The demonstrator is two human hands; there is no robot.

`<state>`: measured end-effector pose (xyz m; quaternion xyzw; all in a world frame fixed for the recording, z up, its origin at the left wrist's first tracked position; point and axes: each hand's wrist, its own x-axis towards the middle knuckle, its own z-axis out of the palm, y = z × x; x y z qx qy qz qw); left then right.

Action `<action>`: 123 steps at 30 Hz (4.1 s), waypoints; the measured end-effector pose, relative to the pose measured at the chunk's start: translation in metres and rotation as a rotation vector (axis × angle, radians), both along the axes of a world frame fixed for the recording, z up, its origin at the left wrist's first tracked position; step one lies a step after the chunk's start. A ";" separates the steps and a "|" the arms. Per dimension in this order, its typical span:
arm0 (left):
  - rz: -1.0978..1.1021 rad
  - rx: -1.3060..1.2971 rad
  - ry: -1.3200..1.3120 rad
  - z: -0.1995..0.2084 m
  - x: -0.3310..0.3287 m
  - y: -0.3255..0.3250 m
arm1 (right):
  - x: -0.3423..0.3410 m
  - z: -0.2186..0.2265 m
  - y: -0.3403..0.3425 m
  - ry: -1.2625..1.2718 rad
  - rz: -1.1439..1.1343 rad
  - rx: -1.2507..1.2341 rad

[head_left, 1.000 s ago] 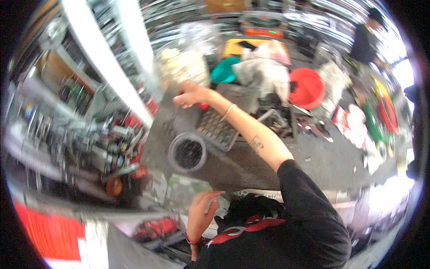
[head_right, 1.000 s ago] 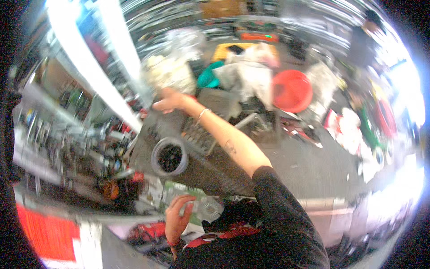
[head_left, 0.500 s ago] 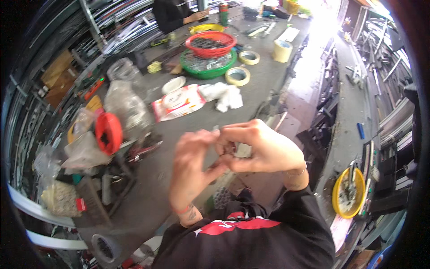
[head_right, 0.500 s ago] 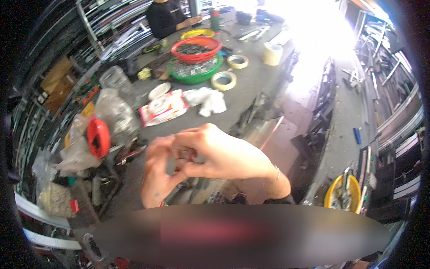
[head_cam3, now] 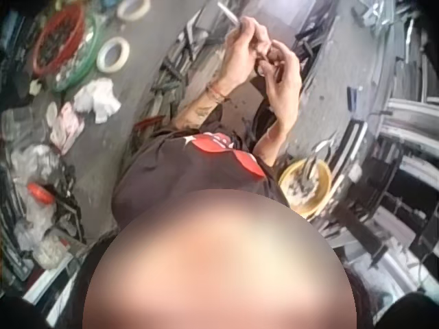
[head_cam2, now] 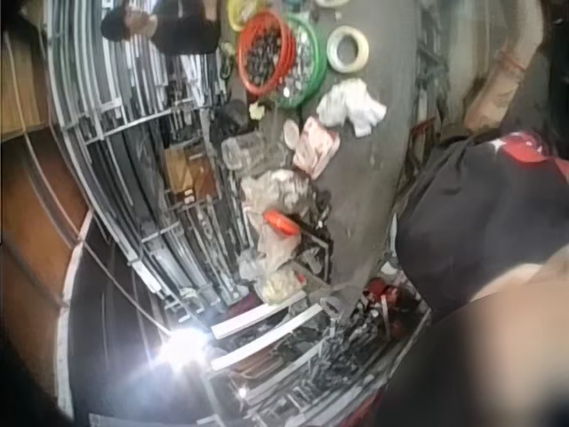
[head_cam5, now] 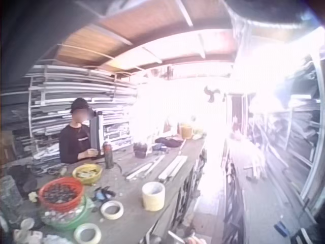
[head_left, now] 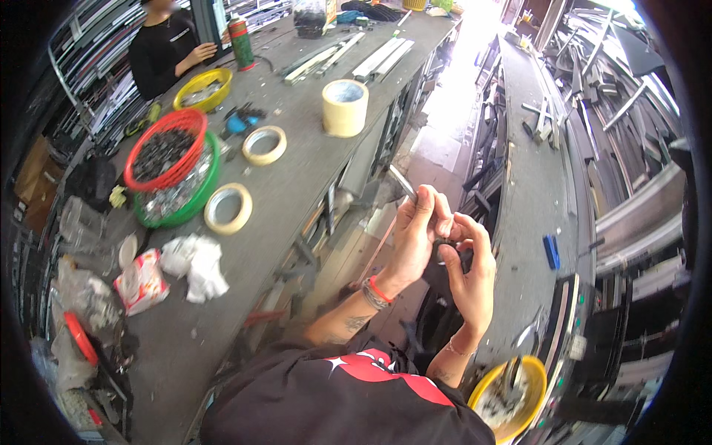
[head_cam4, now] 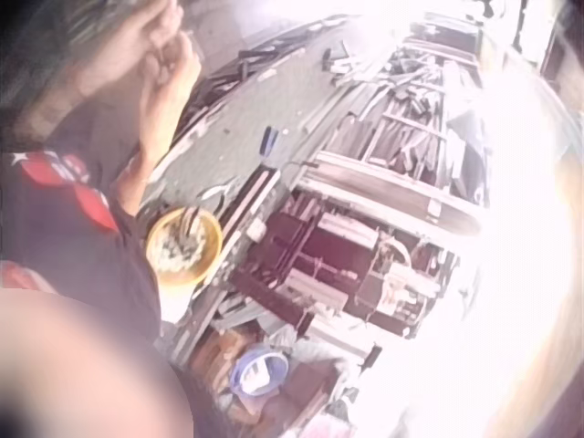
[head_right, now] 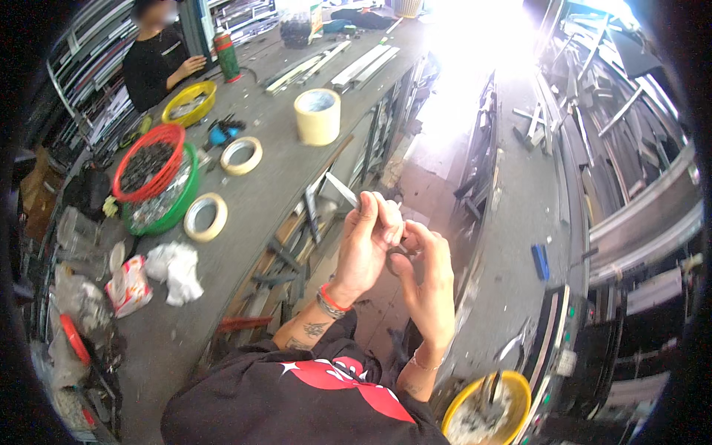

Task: The person assembles aluminum window frame profiles by inserting small plastic spacers into the ends of the profiles. They then use scissors to trim excess material from the profiles. The person works at a cluttered workbench in a workshop.

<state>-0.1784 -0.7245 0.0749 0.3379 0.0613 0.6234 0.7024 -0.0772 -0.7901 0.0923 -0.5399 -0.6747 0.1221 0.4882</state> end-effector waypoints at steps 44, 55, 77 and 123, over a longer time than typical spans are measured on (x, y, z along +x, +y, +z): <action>0.795 -0.368 2.065 -0.022 0.057 0.729 | 0.118 -0.076 0.949 0.230 1.150 -0.543; 1.287 -0.180 2.003 0.026 0.048 0.726 | 0.144 -0.046 0.954 0.150 1.261 -0.834; 1.354 0.047 2.577 0.004 0.077 0.704 | 0.119 -0.048 0.989 0.490 1.329 -0.740; 1.380 0.222 2.396 0.000 0.103 0.766 | 0.205 0.018 1.086 -0.771 1.441 -0.125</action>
